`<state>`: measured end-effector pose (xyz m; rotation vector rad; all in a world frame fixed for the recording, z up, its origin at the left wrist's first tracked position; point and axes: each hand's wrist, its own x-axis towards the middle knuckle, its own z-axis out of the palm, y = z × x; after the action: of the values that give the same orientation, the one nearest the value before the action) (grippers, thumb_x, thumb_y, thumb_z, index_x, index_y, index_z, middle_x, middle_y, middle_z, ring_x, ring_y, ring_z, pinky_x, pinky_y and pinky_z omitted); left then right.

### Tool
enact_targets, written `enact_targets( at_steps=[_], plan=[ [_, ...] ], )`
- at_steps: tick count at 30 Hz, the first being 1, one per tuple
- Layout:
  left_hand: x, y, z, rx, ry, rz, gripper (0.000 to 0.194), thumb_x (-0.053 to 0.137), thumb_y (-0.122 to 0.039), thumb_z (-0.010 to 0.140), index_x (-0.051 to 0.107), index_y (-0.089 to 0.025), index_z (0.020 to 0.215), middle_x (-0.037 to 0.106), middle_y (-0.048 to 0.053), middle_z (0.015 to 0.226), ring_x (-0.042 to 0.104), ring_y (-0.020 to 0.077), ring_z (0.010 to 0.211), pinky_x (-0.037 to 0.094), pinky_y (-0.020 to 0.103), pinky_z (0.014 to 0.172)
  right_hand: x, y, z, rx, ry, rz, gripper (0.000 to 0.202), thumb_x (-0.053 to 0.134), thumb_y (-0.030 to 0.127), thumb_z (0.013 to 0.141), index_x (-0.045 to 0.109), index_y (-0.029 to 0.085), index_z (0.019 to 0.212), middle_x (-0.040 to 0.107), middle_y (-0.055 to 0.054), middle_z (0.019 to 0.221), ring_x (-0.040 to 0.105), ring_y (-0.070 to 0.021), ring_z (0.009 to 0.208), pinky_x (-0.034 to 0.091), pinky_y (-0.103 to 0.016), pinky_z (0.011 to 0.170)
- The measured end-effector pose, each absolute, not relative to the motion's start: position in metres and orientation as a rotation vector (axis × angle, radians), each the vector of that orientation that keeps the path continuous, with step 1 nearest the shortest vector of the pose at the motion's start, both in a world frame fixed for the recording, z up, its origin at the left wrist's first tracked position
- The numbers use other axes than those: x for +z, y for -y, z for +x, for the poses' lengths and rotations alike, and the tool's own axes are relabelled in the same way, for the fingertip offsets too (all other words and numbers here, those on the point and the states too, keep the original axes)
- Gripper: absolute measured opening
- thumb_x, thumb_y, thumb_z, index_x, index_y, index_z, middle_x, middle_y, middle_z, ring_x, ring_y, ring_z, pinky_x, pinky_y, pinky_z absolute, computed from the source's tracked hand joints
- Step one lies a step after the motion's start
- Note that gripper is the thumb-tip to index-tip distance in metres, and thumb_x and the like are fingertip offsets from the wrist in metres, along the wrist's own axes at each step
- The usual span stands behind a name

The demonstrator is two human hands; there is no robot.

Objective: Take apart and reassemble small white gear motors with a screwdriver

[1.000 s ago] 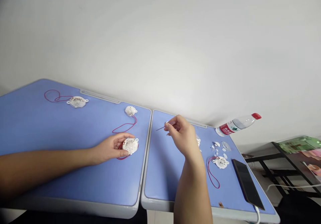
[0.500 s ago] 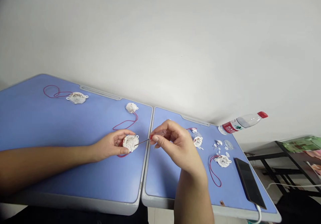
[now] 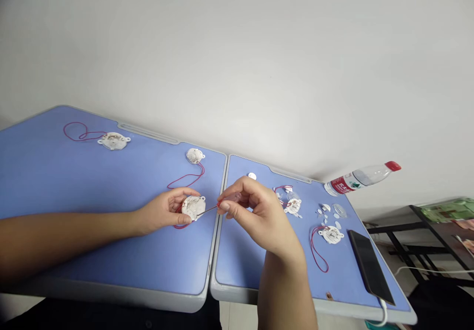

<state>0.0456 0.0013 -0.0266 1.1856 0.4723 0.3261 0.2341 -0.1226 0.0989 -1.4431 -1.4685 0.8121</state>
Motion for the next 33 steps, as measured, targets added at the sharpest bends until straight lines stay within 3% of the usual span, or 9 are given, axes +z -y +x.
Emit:
enact_targets(
  at_steps=[33],
  plan=[
    [-0.0303, -0.0019, 0.0458, 0.34, -0.442, 1.2, 0.06, 0.084, -0.028, 0.062, 0.055, -0.02, 0.113, 0.067, 0.004, 0.093, 0.063, 0.0183, 0.085, 0.048, 0.034, 0.076, 0.0989, 0.1206, 0.2328, 0.763, 1.597, -1.499, 0.013, 0.065, 0.032, 0.087, 0.063, 0.02, 0.083, 0.07, -0.005, 0.079, 0.064, -0.0154, 0.064, 0.053, -0.03, 0.057]
  ],
)
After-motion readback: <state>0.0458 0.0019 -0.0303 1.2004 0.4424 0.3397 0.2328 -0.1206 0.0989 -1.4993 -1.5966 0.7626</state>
